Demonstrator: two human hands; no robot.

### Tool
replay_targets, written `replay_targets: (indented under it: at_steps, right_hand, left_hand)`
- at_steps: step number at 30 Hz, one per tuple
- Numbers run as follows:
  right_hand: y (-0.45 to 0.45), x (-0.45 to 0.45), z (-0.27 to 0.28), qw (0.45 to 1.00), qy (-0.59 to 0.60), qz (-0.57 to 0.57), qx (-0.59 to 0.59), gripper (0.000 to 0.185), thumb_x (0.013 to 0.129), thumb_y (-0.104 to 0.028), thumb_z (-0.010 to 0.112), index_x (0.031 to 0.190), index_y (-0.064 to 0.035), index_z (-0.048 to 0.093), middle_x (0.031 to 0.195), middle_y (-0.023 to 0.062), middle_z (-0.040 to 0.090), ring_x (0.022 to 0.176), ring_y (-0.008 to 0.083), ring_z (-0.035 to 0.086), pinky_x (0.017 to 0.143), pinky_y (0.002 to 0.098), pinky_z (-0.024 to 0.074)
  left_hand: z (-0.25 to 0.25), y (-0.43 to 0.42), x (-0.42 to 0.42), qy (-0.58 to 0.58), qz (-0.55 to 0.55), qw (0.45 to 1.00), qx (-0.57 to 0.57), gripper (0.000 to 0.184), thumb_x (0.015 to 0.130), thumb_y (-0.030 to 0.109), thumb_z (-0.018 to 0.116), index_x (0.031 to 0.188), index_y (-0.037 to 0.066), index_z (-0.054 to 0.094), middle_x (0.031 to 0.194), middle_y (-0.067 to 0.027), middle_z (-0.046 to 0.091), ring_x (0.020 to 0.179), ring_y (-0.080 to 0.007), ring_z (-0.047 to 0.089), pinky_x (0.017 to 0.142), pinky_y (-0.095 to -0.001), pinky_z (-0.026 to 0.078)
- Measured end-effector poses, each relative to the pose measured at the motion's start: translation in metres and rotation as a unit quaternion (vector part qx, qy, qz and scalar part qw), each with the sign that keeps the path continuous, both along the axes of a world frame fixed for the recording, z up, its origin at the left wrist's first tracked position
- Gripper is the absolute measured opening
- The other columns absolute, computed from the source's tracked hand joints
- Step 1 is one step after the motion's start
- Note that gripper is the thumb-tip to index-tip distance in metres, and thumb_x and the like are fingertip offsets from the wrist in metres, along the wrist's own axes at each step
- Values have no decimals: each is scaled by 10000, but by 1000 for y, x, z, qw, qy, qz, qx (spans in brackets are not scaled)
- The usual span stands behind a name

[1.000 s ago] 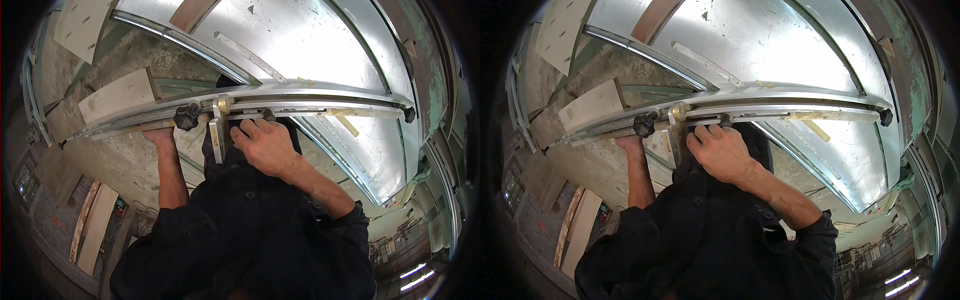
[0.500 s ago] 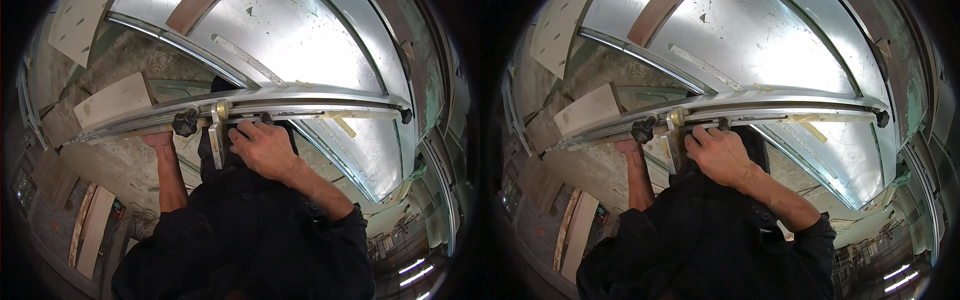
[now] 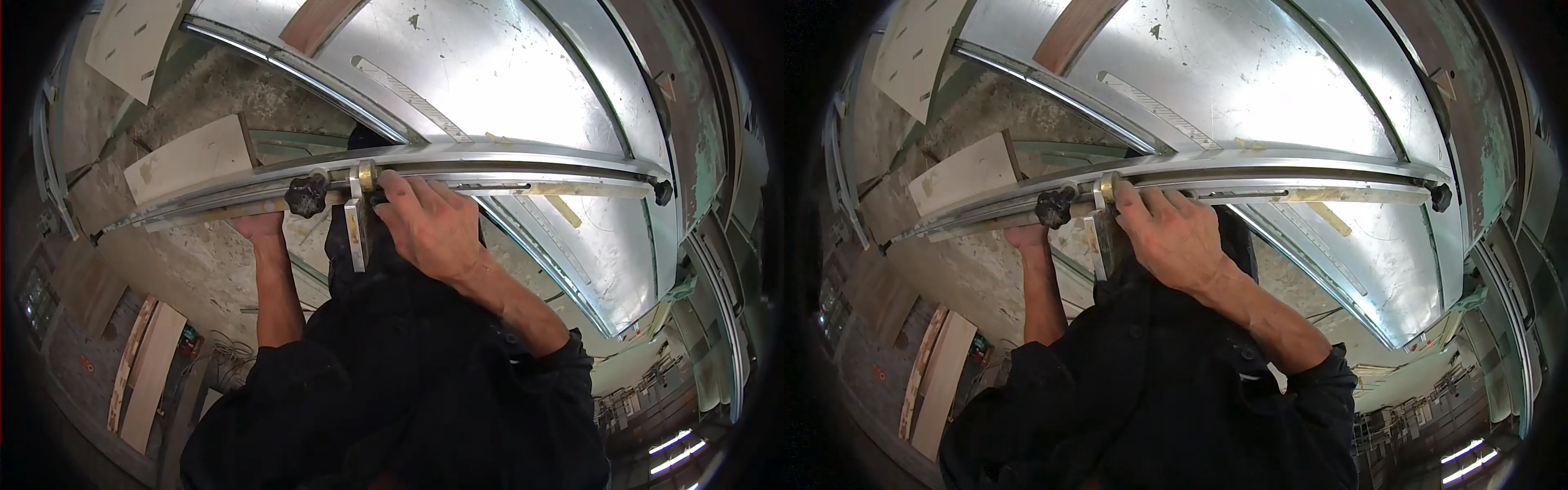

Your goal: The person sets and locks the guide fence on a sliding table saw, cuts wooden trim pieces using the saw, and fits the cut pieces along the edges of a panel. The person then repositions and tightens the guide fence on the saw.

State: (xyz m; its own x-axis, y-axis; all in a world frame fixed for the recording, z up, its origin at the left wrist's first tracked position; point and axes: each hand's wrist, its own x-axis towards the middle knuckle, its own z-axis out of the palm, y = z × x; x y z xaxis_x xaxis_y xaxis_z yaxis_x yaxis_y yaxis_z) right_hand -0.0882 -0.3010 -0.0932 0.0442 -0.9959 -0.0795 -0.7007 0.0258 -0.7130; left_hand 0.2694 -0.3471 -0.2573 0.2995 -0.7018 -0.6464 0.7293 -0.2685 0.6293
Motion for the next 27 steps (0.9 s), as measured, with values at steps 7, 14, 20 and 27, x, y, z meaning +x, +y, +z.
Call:
replay_targets:
  at_steps: [7,14,20,27]
  right_hand:
    - [6,-6,-17,995,53,76,-23,467,858,-236,754,1269,-72,603,944,94,673,753,283,691,603,403,546]
    - [-7,-7,-6,996,30,81,-22,405,867,-247,749,1187,-35,623,941,104,675,739,317,685,611,422,543]
    - [0,1,-14,994,56,78,-46,342,869,-196,726,1152,-27,634,921,100,673,710,317,680,594,412,538]
    - [-1,-1,-13,992,66,84,-60,304,871,-182,716,1127,-32,653,883,96,669,703,306,680,586,419,533]
  left_hand:
    - [-13,3,15,123,-110,983,-78,622,1025,472,350,1489,76,469,1575,-99,437,1443,-308,391,1218,-470,264]
    - [69,-7,-55,102,52,992,55,763,960,655,473,1455,75,492,1485,-124,506,1427,-313,403,1210,-508,282]
    - [105,61,-73,-52,-71,972,218,722,994,643,467,1248,-23,582,1274,-170,567,1279,-339,524,1096,-508,417]
    - [205,27,-166,-635,-341,632,-286,604,735,323,841,1190,3,606,1314,-183,493,1298,-385,439,1071,-537,387]
